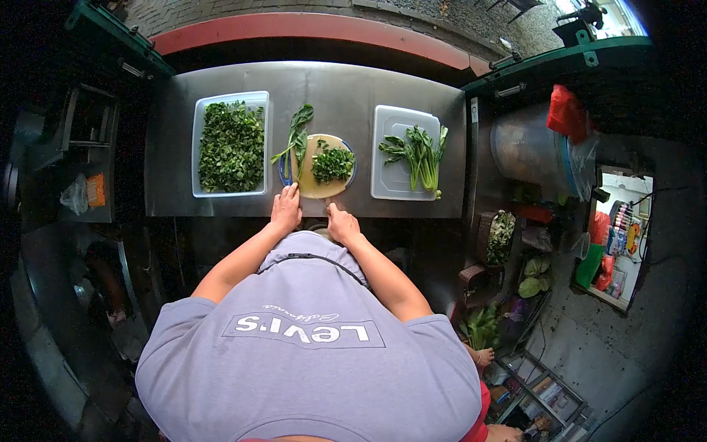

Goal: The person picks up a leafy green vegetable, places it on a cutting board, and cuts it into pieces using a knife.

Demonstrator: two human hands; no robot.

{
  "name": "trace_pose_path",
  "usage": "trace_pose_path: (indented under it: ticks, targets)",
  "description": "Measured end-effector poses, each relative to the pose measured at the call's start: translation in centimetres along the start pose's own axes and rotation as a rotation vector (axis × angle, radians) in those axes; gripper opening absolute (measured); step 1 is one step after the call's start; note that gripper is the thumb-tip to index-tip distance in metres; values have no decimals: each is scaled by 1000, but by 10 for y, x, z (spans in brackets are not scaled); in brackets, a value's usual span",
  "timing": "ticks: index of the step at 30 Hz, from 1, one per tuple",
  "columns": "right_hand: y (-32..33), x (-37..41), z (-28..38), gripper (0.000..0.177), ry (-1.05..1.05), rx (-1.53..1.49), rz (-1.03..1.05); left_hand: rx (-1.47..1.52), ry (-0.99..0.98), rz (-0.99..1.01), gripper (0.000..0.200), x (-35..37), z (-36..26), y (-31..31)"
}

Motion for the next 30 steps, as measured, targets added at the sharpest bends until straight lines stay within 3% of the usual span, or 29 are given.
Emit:
trace_pose_path:
  ticks: [14,30]
  targets:
    - [18,-5,-11,13,55,117,0,181,-56,-19,57,-2,13,-1]
    - [14,-8,-11,15,9,87,45,237,-12,27,64,-1,10,3]
Point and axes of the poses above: each hand's wrist, its own x-axis away from the middle knuckle, its own y-axis out of the back of the hand, z = x × y, the point moved 2 cm from there along -x, towards the middle knuckle, and after that the axes turned 5 degrees about z, right-handed, at the moved point
